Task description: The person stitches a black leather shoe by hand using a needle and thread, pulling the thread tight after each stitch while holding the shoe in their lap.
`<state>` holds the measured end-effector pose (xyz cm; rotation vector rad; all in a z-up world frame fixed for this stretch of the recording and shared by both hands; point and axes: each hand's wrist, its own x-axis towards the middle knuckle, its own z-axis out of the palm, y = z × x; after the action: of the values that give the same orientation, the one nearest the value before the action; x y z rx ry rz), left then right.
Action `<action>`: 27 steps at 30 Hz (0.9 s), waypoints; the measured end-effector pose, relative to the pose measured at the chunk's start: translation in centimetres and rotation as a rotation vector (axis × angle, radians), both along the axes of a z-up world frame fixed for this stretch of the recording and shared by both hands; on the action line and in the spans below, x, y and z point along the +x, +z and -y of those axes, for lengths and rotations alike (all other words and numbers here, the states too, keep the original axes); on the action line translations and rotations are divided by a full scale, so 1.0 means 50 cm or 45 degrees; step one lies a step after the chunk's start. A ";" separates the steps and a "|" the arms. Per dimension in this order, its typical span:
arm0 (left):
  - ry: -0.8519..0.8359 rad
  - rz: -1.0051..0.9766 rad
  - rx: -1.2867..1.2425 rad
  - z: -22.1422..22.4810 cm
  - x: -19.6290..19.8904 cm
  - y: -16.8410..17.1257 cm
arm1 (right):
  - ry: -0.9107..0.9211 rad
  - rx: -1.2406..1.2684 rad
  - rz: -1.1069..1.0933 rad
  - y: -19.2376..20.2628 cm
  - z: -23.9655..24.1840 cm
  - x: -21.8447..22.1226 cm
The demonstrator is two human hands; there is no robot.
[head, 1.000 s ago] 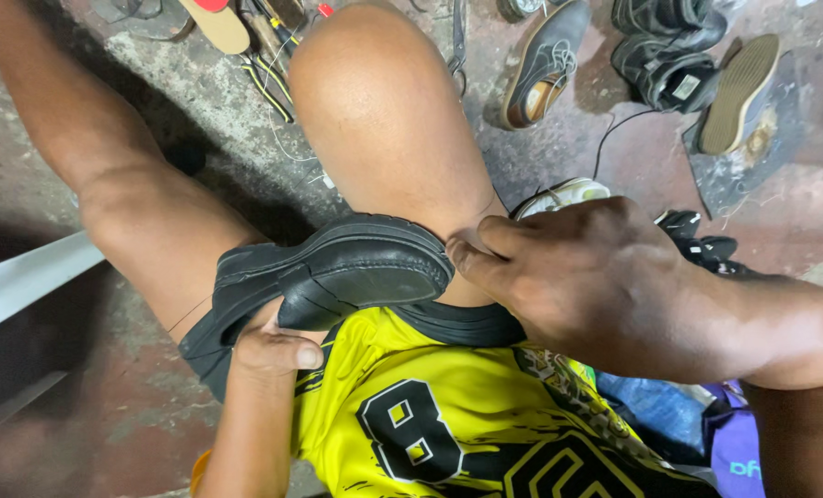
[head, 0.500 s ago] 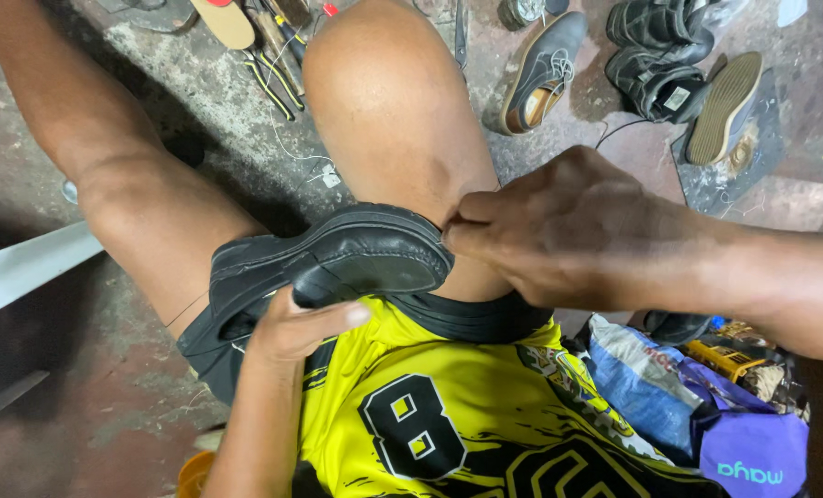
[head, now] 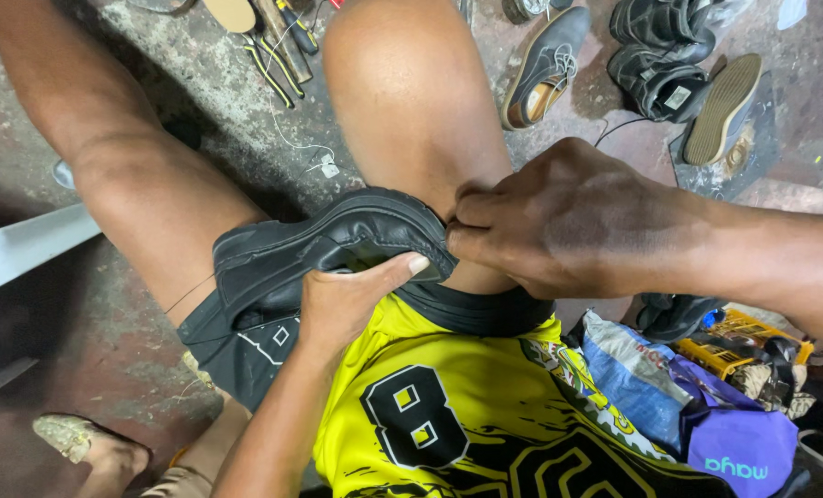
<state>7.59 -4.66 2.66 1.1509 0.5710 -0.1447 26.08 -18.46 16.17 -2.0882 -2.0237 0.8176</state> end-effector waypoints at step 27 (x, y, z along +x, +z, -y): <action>0.132 -0.414 2.014 -0.158 -0.364 0.005 | -0.349 -0.244 -0.227 -0.040 0.027 0.056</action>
<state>-10.62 3.23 2.92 2.6426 1.0780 0.2912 28.89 -19.80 14.18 -2.2322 -1.5810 1.1361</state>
